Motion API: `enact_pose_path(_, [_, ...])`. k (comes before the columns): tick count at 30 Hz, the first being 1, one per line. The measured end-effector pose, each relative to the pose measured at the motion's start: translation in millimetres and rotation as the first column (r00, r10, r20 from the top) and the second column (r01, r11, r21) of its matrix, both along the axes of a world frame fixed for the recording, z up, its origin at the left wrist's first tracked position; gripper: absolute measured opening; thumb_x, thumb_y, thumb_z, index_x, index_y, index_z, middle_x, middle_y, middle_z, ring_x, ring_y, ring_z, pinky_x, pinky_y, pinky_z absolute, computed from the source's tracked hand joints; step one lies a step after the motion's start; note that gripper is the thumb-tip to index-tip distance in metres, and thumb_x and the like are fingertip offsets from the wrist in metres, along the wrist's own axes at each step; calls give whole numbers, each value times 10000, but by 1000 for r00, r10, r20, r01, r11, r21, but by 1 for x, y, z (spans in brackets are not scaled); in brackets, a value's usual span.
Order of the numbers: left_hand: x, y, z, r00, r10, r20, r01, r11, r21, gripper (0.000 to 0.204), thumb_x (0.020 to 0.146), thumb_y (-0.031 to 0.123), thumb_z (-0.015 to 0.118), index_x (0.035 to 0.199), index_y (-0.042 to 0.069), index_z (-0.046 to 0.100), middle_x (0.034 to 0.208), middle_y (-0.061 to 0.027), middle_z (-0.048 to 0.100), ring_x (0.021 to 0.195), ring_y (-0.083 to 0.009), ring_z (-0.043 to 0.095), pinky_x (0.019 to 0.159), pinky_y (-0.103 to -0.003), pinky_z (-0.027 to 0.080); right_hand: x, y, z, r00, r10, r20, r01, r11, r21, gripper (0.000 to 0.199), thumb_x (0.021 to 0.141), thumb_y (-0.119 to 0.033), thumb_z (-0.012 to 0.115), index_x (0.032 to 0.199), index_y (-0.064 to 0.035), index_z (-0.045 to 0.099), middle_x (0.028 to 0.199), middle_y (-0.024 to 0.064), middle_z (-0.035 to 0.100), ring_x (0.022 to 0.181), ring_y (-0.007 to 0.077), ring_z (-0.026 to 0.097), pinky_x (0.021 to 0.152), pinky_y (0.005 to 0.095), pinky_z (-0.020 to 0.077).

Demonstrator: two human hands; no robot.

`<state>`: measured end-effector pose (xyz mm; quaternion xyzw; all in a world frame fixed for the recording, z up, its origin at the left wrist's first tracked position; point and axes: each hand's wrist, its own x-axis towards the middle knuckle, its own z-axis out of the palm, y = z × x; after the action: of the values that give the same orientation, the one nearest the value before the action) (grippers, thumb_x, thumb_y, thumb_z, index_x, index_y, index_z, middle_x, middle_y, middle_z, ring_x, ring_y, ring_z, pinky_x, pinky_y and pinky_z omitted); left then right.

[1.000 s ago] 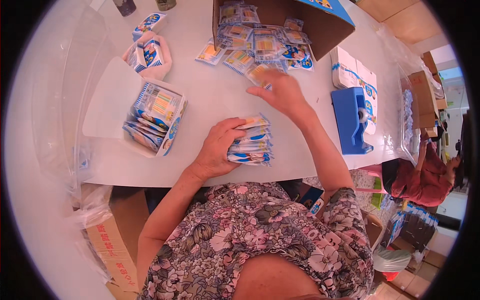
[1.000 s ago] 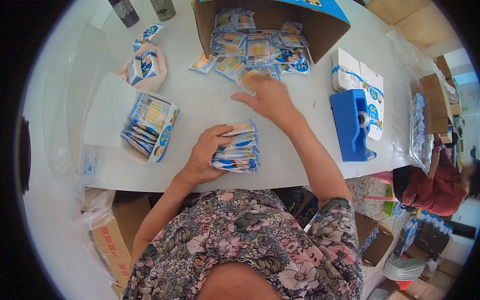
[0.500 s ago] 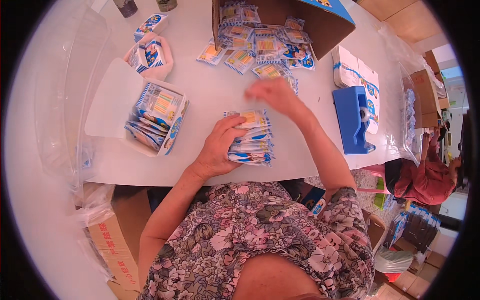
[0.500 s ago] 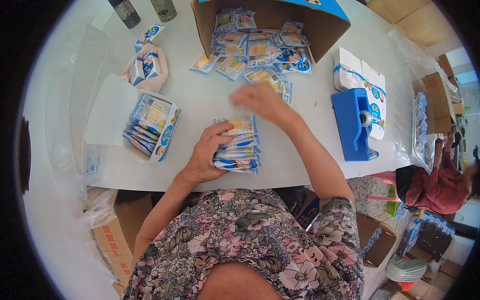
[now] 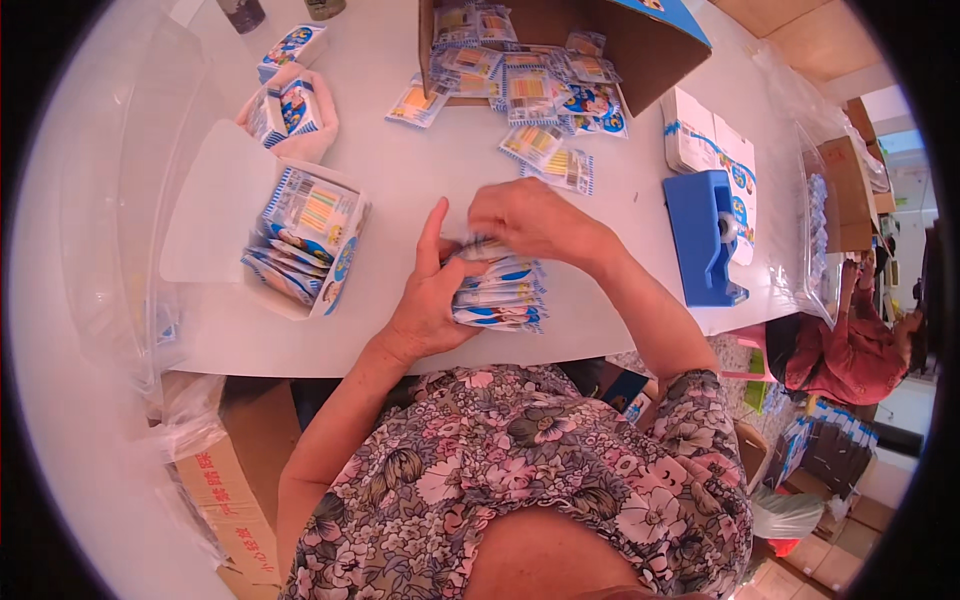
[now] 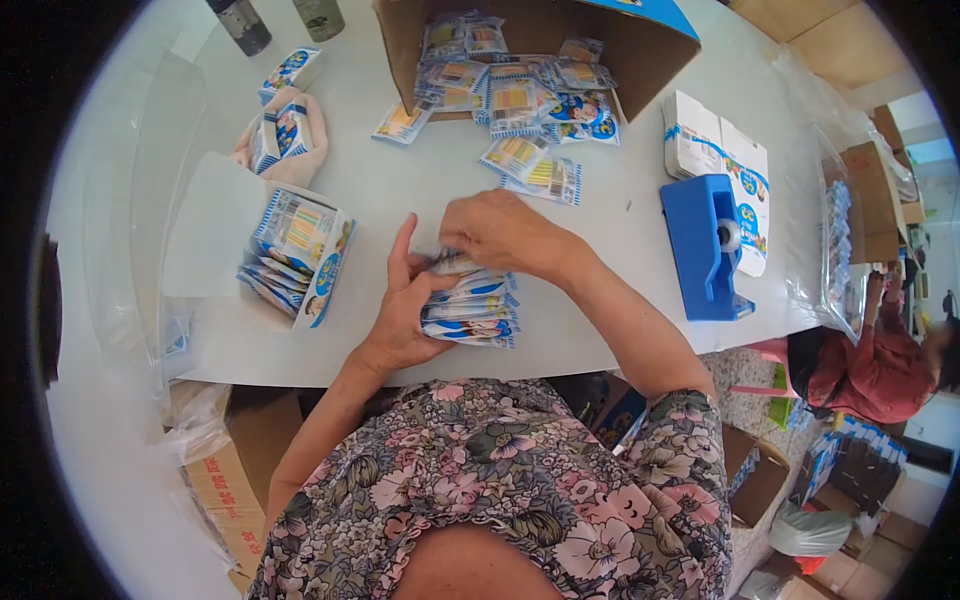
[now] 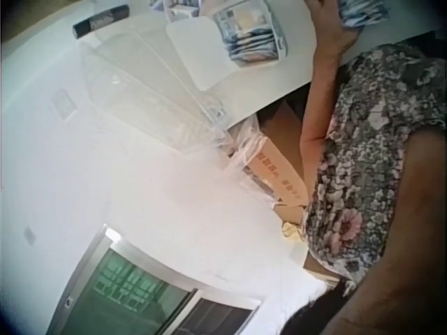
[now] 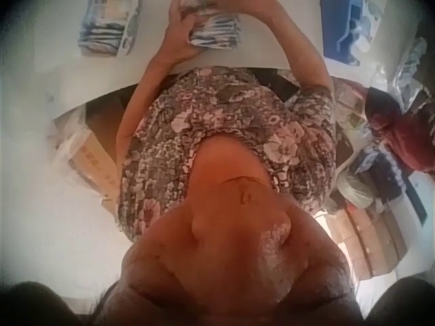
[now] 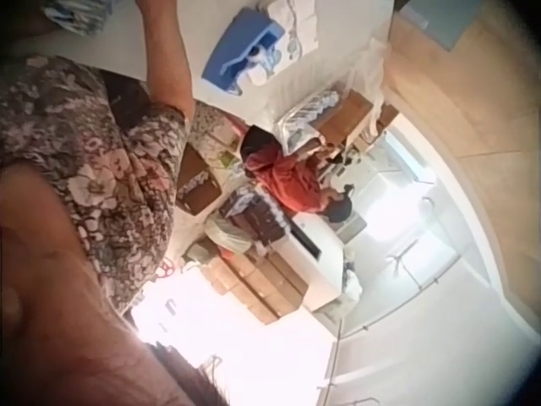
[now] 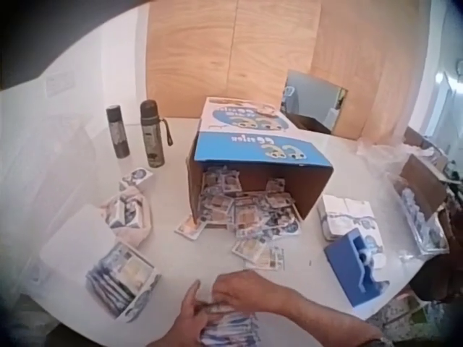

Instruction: Packing small product sachets and items into cardboard boxes at a workstation.

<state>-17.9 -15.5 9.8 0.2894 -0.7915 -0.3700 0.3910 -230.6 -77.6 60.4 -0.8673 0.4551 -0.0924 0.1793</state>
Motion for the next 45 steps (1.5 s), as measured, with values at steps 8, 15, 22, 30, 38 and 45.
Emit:
enact_pose_path(8, [1, -6, 0, 997, -46, 62, 51, 995, -91, 616, 576, 134, 876, 1119, 81, 589, 1419, -180, 487, 1144, -385, 514, 981, -441, 438, -69, -32, -29, 971, -210, -115, 99, 789, -606, 248, 765, 16, 594, 947, -112, 704, 1038, 22, 696, 989, 276, 631, 863, 453, 503])
enact_pose_path(15, [2, -2, -1, 994, -21, 107, 35, 991, -128, 663, 576, 166, 904, 1118, 100, 527, 1415, -183, 479, 1173, -396, 490, 997, -437, 419, -27, -21, -4, 947, -279, -156, 213, 915, -344, 291, 794, -14, 579, 1054, -90, 687, 1018, 115, 698, 1052, 314, 609, 913, 455, 480])
enact_pose_path(22, [-1, 4, -6, 981, 175, 84, -165, 979, -122, 780, 556, 211, 946, 1134, 78, 438, 1407, -222, 335, 1330, -401, 359, 1050, -473, 389, 19, 13, 60, 974, 204, 93, -221, 801, 557, 560, 888, -518, 622, 1111, -4, 643, 1015, 182, 689, 1055, 356, 623, 895, 407, 498])
enact_pose_path(30, [0, -7, -11, 997, -71, -20, 73, 992, 104, 1106, 537, 288, 962, 1374, 42, 284, 1515, -216, 220, 1424, -373, 255, 1158, -468, 277, 36, 76, 11, 945, -69, -319, 49, 996, -71, 780, 586, -246, 875, 1241, -30, 511, 1156, 156, 631, 1057, 319, 633, 827, 417, 530])
enact_pose_path(38, [-20, 11, 10, 917, -332, -222, 331, 943, -43, 1343, 607, 410, 930, 1540, 50, 33, 1610, -220, 52, 1484, -371, 150, 1188, -488, 210, 1, 111, -21, 520, -347, 780, 220, 937, 270, 784, 713, -243, 841, 1376, -66, 463, 1311, 166, 576, 1182, 275, 604, 1004, 392, 497])
enact_pose_path(45, [17, 42, 27, 984, 60, -166, -103, 959, -264, 962, 682, 327, 883, 1423, 34, 343, 1525, -281, 242, 1409, -437, 279, 1154, -529, 244, 27, 98, -3, 646, -240, 725, 262, 961, 85, 642, 807, -139, 769, 1371, -47, 475, 1276, 109, 614, 1132, 179, 608, 963, 327, 513])
